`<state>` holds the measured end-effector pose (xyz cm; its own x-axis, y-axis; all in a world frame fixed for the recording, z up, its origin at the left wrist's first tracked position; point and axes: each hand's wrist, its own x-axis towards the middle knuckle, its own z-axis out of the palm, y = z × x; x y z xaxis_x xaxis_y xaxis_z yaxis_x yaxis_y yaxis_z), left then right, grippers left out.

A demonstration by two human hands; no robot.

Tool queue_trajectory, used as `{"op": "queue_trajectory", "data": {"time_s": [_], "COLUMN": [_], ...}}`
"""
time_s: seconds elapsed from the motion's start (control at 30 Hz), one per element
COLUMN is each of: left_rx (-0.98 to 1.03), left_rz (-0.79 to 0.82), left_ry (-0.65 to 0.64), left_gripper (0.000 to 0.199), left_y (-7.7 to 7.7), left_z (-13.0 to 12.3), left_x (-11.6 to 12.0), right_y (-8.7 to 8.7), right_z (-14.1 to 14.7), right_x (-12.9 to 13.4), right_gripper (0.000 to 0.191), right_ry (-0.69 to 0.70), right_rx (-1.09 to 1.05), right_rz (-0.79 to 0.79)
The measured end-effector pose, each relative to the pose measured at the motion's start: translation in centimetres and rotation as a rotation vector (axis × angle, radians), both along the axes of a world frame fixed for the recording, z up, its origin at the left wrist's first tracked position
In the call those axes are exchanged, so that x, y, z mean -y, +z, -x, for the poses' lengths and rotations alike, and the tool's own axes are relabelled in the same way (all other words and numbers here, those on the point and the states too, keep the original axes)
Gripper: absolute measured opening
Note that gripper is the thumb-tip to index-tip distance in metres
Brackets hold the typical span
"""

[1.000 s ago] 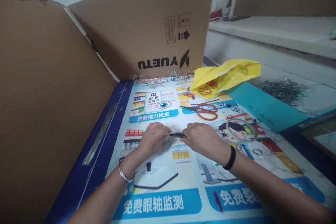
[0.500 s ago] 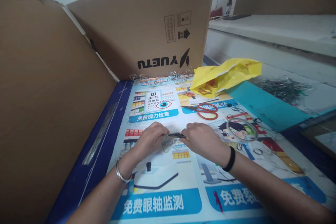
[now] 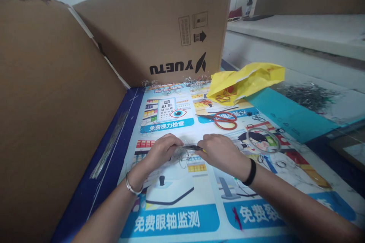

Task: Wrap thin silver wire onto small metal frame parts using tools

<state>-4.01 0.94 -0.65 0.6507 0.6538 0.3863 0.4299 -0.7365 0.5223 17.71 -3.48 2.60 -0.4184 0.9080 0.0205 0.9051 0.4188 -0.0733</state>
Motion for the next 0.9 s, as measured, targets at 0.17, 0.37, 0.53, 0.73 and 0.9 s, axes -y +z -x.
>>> {"op": "queue_trajectory", "data": {"time_s": [0.17, 0.37, 0.53, 0.73, 0.9], "left_rx": [0.01, 0.015, 0.055, 0.081, 0.079], "left_rz": [0.003, -0.003, 0.026, 0.028, 0.008], "left_ry": [0.046, 0.088, 0.097, 0.105, 0.109], "left_gripper": [0.014, 0.016, 0.015, 0.014, 0.015], "left_y": [0.02, -0.11, -0.37, -0.55, -0.59], "left_z": [-0.17, -0.17, -0.12, -0.23, -0.37], "left_x": [0.23, 0.4, 0.36, 0.37, 0.39], "right_y": [0.32, 0.51, 0.41, 0.52, 0.7], "right_z": [0.07, 0.14, 0.07, 0.07, -0.34], "right_x": [0.09, 0.12, 0.11, 0.13, 0.02], "right_gripper": [0.028, 0.03, 0.029, 0.03, 0.03], "right_ry": [-0.012, -0.021, -0.016, -0.032, -0.025], "right_rx": [0.018, 0.041, 0.031, 0.017, 0.026], "right_rz": [0.024, 0.057, 0.036, 0.041, -0.016]}}
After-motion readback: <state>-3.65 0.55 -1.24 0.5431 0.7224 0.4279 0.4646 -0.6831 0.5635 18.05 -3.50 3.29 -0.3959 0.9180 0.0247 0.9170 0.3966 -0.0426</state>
